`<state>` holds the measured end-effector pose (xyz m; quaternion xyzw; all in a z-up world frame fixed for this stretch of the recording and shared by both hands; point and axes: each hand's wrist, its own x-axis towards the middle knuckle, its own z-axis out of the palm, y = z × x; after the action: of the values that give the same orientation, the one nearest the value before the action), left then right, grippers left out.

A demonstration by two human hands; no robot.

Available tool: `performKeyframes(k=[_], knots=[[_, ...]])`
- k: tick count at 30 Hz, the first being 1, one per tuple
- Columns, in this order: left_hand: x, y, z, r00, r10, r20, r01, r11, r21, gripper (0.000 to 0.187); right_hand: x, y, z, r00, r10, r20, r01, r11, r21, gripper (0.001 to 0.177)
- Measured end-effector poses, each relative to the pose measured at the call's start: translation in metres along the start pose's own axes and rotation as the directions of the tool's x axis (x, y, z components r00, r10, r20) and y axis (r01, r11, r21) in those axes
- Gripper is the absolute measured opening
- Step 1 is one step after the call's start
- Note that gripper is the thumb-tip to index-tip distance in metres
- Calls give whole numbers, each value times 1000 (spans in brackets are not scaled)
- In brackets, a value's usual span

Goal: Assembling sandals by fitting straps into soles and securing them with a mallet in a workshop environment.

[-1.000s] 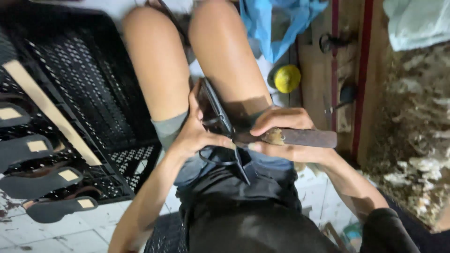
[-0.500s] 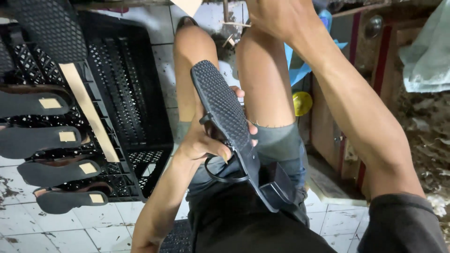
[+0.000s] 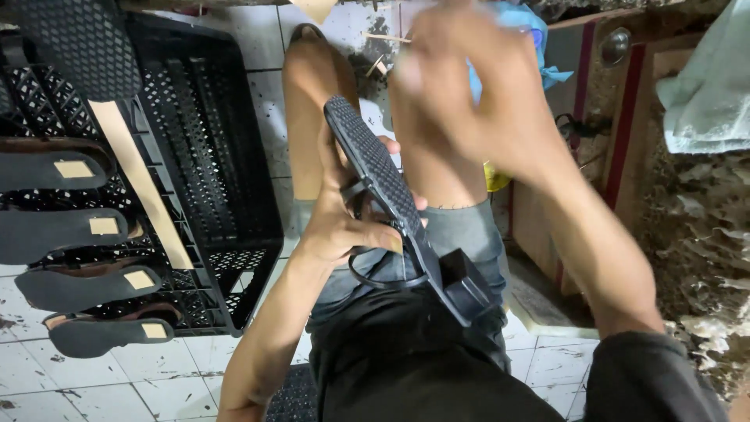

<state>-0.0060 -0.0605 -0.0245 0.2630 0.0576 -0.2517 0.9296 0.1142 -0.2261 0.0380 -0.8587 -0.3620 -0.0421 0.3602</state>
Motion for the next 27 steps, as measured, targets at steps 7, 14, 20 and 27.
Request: performKeyframes(k=[7,14,20,27], knots=[[3,7,32,916,54,-397,57,963,265,112,-72,-70,-8,845,453,286,-531,776,340,24],[-9,-12,36,876,-25,-482,121,978,170,63,-119,-67,4,738,666,111,-635,629,449,10],[-14,-43,-23,836,54,-546,95,966,239,15,-144,-74,18,741,640,203,-602,499,623,15],[-28,-19,17,945,72,-320,133,807,575,16,-136,-57,-5,772,617,153,-470,390,792,31]])
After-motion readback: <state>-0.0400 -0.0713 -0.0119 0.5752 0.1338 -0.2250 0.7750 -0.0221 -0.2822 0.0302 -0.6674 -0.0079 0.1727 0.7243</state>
